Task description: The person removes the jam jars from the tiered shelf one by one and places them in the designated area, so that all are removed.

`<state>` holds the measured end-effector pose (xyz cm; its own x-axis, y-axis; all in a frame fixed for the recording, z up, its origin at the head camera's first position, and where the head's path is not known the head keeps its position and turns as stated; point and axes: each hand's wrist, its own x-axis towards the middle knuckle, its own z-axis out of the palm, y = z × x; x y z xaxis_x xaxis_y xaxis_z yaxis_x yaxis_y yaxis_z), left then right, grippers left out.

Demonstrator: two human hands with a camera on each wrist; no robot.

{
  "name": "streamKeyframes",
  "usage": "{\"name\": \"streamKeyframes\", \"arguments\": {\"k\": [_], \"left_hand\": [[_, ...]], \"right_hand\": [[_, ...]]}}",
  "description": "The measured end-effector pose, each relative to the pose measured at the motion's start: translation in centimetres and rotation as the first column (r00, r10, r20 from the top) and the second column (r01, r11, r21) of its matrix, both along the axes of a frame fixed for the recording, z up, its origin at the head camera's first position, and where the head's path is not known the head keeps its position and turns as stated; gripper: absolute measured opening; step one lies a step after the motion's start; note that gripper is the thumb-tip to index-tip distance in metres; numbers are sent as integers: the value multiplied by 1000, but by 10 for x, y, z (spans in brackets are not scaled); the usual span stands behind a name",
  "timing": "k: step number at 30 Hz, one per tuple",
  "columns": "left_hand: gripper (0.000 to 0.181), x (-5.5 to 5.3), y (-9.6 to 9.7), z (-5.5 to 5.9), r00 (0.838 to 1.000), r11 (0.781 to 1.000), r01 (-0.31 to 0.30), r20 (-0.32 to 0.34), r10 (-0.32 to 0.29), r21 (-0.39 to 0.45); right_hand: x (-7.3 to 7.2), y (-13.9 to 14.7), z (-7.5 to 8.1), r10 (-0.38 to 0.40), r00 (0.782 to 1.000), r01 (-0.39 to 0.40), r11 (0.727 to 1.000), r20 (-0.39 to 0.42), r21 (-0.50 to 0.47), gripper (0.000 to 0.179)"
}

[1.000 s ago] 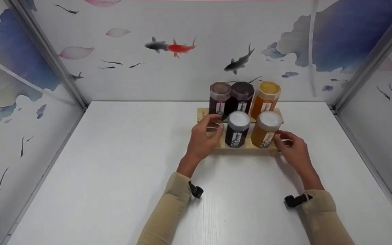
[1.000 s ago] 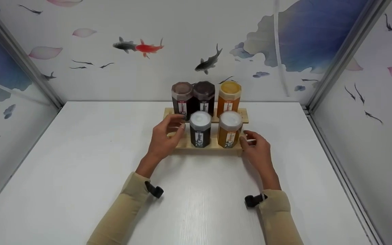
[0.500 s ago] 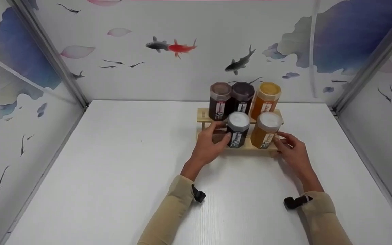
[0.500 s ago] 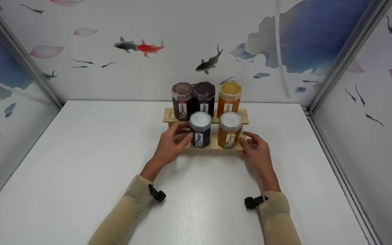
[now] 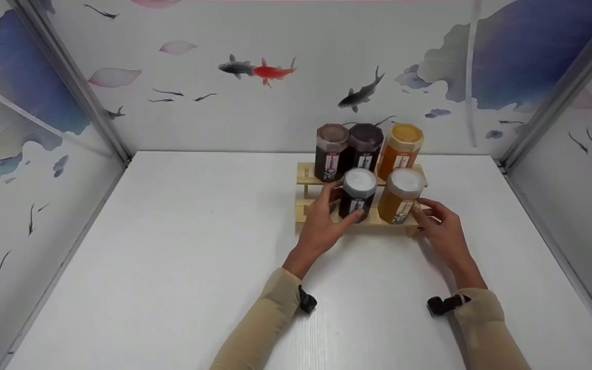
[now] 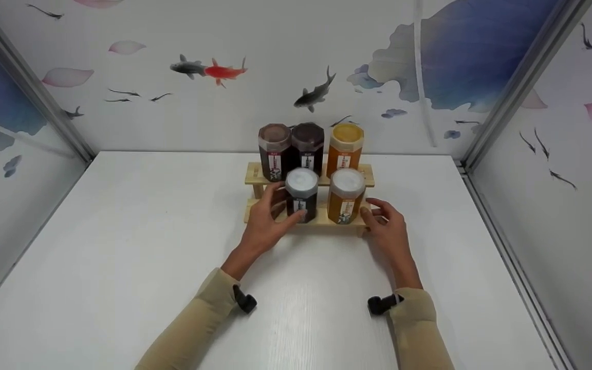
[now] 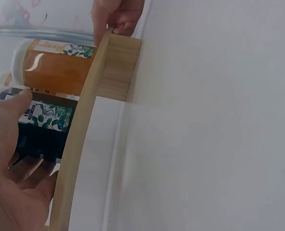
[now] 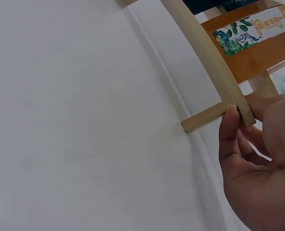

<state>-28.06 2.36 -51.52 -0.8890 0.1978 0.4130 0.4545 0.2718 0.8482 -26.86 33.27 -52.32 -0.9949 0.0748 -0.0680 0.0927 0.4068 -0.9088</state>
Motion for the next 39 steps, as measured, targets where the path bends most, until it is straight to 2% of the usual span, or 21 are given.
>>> {"name": "streamKeyframes", "arguments": {"k": [5, 11, 15, 19, 21, 25, 32, 39], "left_hand": [[79, 1, -1, 2, 1000, 1000, 2, -24, -2, -7], [85, 2, -3, 3, 999, 997, -29, -30, 27, -72], [88, 3, 0, 3, 999, 996, -50, 5, 51, -76], [94, 5, 5, 4, 994, 993, -93, 55, 97, -66], [94, 6, 8, 5, 991, 991, -115, 58, 118, -63], [87, 7, 8, 5, 989, 987, -145, 13, 146, -67], [76, 3, 0, 4, 986, 984, -154, -73, 148, -87], [72, -1, -17, 7, 982, 992, -114, -158, 104, -56]], "right_hand": [[-3, 2, -7, -18, 1000, 18, 1000, -12, -23, 65], [-5, 4, -9, -21, 1000, 21, 1000, -14, -6, 66], [-5, 5, -9, -18, 1000, 18, 1000, -17, -7, 64], [-5, 5, -8, -25, 1000, 24, 1000, -6, -10, 62], [-5, 4, -6, -28, 1000, 28, 1000, 1, -13, 61], [-4, 1, -3, -27, 1000, 27, 999, 8, -17, 59], [-5, 1, -4, -36, 999, 36, 999, 2, -26, 59], [-6, 2, -9, -36, 999, 34, 999, -39, -33, 60]]}}
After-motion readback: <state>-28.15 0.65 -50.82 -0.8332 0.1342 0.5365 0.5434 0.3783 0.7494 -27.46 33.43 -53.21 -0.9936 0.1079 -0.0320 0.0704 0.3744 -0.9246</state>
